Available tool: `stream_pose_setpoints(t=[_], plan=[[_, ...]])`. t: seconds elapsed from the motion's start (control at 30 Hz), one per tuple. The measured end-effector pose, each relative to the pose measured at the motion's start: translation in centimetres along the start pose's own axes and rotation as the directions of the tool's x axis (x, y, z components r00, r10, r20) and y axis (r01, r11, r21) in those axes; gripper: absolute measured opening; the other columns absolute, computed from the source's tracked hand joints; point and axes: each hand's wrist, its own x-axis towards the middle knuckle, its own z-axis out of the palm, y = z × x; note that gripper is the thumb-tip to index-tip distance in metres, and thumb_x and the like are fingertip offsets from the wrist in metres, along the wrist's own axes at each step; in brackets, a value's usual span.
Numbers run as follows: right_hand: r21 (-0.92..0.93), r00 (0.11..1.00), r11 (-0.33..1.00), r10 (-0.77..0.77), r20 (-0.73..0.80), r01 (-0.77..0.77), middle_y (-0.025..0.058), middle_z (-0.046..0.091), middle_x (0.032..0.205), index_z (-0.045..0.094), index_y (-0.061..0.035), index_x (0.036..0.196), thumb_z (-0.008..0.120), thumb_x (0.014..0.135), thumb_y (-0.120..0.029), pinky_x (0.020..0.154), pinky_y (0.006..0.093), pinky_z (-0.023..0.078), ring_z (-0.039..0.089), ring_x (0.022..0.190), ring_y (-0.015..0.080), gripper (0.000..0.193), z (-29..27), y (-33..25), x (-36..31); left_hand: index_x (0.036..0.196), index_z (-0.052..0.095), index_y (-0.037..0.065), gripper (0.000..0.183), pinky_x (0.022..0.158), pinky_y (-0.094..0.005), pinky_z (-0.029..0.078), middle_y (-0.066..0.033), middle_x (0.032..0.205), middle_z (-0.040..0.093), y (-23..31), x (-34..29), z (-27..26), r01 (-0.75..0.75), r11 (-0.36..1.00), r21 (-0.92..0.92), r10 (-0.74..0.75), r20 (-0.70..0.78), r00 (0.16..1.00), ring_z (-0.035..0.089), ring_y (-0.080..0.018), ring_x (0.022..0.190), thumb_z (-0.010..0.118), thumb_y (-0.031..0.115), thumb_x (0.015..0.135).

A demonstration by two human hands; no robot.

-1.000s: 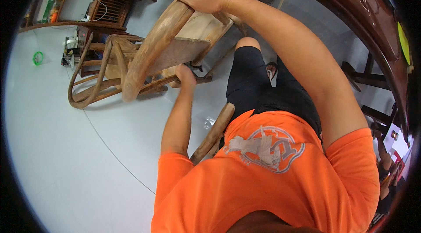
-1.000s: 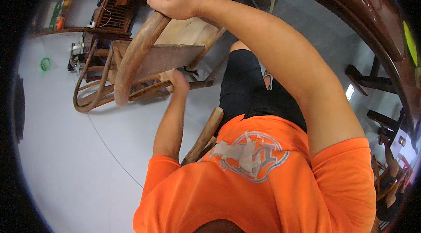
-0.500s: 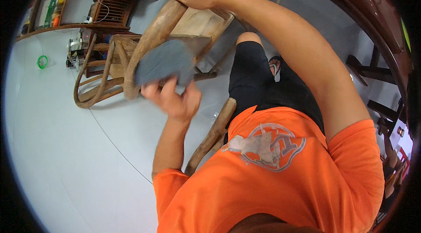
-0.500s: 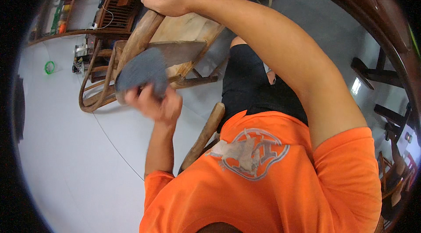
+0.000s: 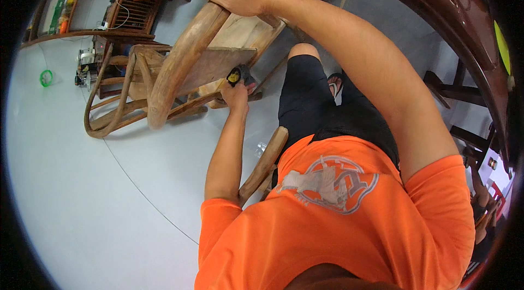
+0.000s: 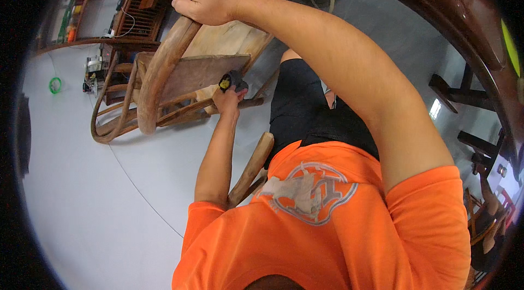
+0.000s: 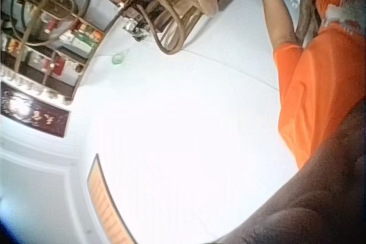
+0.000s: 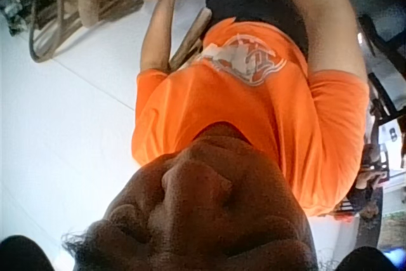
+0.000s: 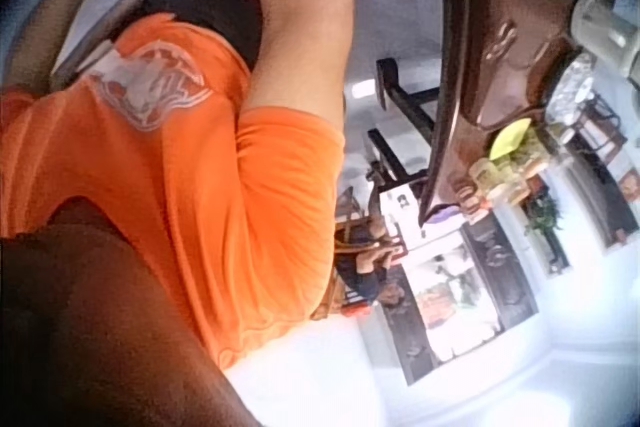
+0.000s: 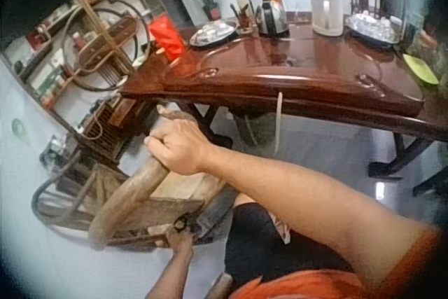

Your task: The person sands the wooden surfaces of a chair using a sanding block, moving it across the seat and around the curved backrest and legs.

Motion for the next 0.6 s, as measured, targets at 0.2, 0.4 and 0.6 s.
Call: stream_pose_setpoints(t=[0.2,0.4,0.6], plan=[[0.302,0.99,0.953,-0.076,0.119,0.037,0.0208,0.066,0.069,0.066,-0.0036,0.068,0.056,0.097,-0.028,0.088,0.0489,0.053,0.066,0.071,0.0426,0.039,-3.2,-0.1,-0.3,0.122,0.05,-0.015,0.032,0.077,-0.0421,0.066,-0.0217,0.103,0.069,14.7,-7.0,-7.9,-0.078,0.524,-0.848,-0.019,-0.103,0.994,0.076,-0.0373,0.096,0.057,0.013,0.107],[0.275,0.99,0.961,-0.067,0.126,0.03,0.0206,0.067,0.071,0.066,-0.003,0.069,0.055,0.097,-0.028,0.085,0.0488,0.053,0.066,0.073,0.0429,0.039,-2.9,-0.6,-0.1,0.1,0.065,-0.015,0.027,0.085,-0.0414,0.066,-0.0186,0.098,0.07,15.1,-7.7,-6.6,-0.267,0.642,-0.718,0.087,-0.278,0.957,0.074,-0.0314,0.093,0.062,0.012,0.105],[0.343,0.985,0.939,-0.019,0.169,-0.041,0.0188,0.065,0.066,0.066,-0.0039,0.067,0.054,0.098,-0.028,0.082,0.0483,0.053,0.065,0.07,0.0425,0.041,-4.2,0.2,-0.6,0.082,0.071,-0.009,0.031,0.066,-0.0367,0.053,-0.0144,0.074,0.073,7.0,-1.4,4.6,-0.178,0.922,-0.344,0.11,-0.208,0.972,0.069,-0.0195,0.071,0.066,0.019,0.094]])
